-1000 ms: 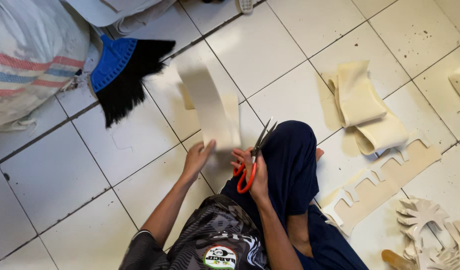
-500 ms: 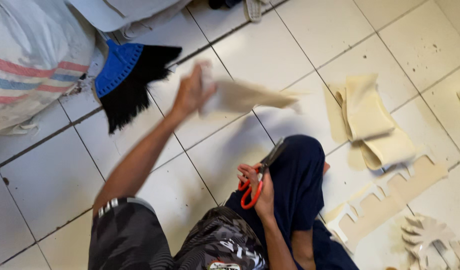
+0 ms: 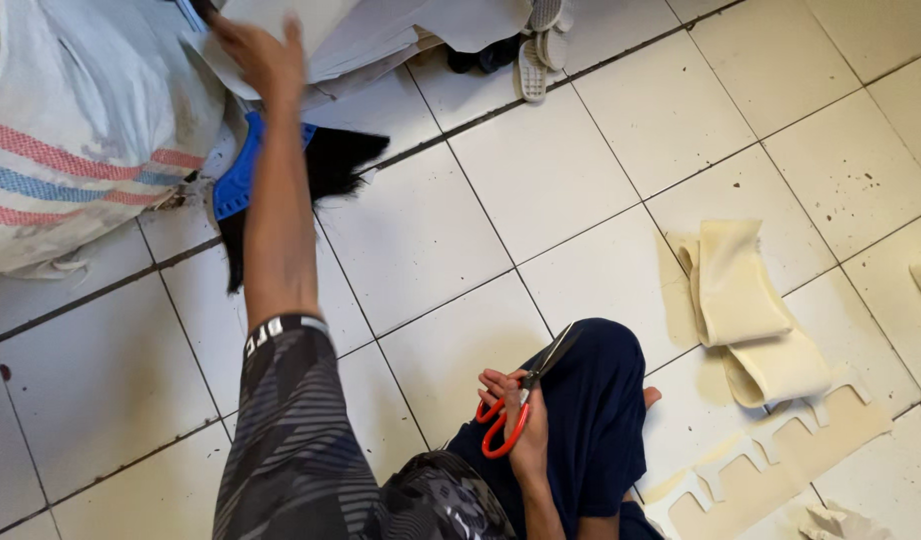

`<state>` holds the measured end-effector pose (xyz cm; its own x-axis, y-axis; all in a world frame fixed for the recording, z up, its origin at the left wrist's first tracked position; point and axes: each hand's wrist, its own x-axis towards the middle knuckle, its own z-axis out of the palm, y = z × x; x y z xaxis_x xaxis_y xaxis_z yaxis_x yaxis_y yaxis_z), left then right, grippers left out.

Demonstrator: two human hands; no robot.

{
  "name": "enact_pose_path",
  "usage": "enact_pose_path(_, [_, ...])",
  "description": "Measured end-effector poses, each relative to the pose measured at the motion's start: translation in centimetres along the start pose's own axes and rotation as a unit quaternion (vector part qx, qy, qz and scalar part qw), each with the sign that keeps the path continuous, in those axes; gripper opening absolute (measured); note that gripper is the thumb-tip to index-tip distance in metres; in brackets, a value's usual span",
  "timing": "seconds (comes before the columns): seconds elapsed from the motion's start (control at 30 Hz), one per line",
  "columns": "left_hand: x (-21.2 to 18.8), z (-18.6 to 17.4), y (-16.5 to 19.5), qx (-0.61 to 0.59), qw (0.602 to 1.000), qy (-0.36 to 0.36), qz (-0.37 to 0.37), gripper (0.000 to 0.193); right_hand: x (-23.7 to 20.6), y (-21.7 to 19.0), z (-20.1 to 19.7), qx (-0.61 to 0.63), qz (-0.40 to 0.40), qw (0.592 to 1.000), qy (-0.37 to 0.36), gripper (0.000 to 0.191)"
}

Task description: The person sits cross-legged on the workshop floor and cuts decorative shapes from sheets of cream-colored foam shoe components using red-handled scissors. They trim edges off pre-cut sandal parts one at a time, holding each piece in one hand while cutting with the other, and set finished pieces aside.

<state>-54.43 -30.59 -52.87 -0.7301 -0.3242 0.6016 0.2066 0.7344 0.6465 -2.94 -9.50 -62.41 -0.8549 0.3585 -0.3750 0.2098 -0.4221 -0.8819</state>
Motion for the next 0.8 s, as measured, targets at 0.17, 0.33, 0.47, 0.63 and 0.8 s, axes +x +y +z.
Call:
enact_pose_path(0.17, [-15.5,4.7,2.8,0.049,0.966,-0.137,0.212,0.094,-0.2,2.6,-1.9,0.062,-0.007,0.997,0.036,0.034])
enact_pose_path(0.33, [-33.2,4.5,12.9,-0.354,0.804,-0.456,0.141,0.046,-2.9,4.4,-9.3,0.155,-0.113,0.975,0.114,0.038])
enact_pose_path(0.47, [-41.7,0.3,24.1,-0.428,0.702,-0.536,0.19,0.034,-7.5,2.9,-15.6,0.093,-0.138,0.931,0.325,0.029])
enact_pose_path(0.63, [-51.8,-1.9,32.8,-0.467,0.588,-0.605,0.267,0.037,-13.9,2.6,-20.9,0.031,-0.145,0.861,0.486,0.025])
enact_pose_path(0.8, [-58.4,-0.1,35.5,-0.31,0.536,-0.692,0.37,0.059,-17.0,5.9,-23.3,0.107,-0.167,0.844,0.498,0.028])
